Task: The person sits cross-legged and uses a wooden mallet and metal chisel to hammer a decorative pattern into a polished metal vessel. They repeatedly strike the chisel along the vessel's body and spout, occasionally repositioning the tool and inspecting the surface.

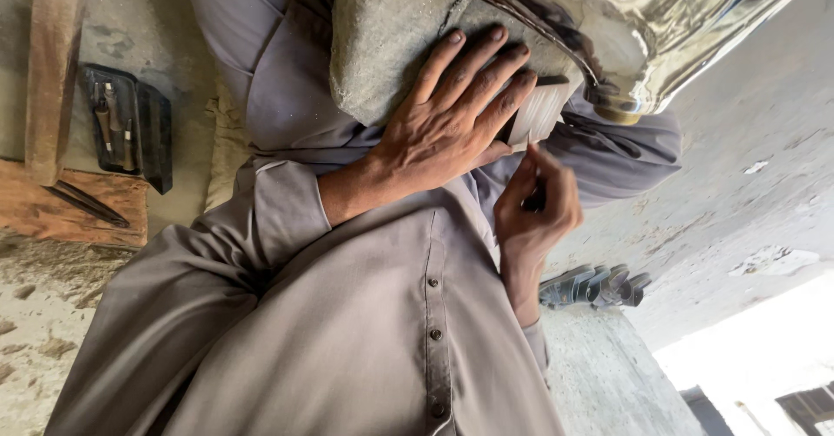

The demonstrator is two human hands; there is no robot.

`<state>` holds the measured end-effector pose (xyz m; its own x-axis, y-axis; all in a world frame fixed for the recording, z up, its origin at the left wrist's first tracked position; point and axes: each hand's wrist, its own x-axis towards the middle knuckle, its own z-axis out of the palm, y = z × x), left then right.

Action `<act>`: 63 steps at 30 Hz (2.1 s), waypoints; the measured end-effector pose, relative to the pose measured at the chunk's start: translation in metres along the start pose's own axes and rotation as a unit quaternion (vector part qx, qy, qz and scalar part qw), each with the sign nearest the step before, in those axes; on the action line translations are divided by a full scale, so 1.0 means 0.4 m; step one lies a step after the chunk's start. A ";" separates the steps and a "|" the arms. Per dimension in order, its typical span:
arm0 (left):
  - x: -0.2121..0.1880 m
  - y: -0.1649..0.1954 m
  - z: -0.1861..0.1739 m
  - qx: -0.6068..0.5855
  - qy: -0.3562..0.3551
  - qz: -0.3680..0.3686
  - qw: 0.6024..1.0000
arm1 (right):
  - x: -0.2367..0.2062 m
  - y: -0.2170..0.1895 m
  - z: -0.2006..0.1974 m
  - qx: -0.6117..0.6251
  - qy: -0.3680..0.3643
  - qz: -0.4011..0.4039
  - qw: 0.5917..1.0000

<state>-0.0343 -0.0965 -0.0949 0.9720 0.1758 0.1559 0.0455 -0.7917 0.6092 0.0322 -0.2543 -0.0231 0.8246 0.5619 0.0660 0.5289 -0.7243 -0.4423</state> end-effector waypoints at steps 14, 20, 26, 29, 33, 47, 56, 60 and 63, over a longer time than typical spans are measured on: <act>0.001 -0.002 0.006 0.000 0.003 -0.003 1.000 | 0.006 -0.016 0.008 0.029 0.009 -0.010 0.999; 0.007 -0.010 -0.029 -0.042 0.009 0.004 0.999 | 0.050 0.017 0.014 0.083 -0.009 0.023 0.996; 0.030 -0.004 -0.084 -0.311 0.034 -0.006 0.950 | -0.065 -0.053 0.008 0.528 -0.068 0.219 0.818; 0.052 0.007 -0.102 -0.402 -0.032 -0.050 0.914 | -0.093 -0.066 0.011 0.590 -0.087 0.222 0.771; 0.035 -0.007 -0.152 -0.468 -0.013 -0.133 0.873 | -0.106 -0.069 0.016 0.593 -0.087 0.232 0.766; -0.009 0.033 -0.220 -0.470 -0.049 -0.064 0.879 | -0.106 -0.093 0.041 0.636 -0.077 0.171 0.748; -0.007 0.033 -0.225 -0.469 -0.037 -0.036 0.882 | -0.126 -0.066 0.056 0.635 -0.062 0.173 0.750; -0.008 0.035 -0.233 -0.459 -0.028 -0.024 0.888 | -0.133 -0.061 0.061 0.632 -0.059 0.168 0.754; -0.006 0.036 -0.236 -0.451 -0.022 -0.012 0.892 | -0.135 -0.061 0.063 0.632 -0.058 0.166 0.755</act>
<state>-0.0578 -0.0531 -0.0132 0.9821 0.1478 0.1167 -0.1192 0.0087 0.9928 -0.0301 -0.2570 -0.0385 0.8078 0.5178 -0.2816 -0.3761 0.0850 -0.9227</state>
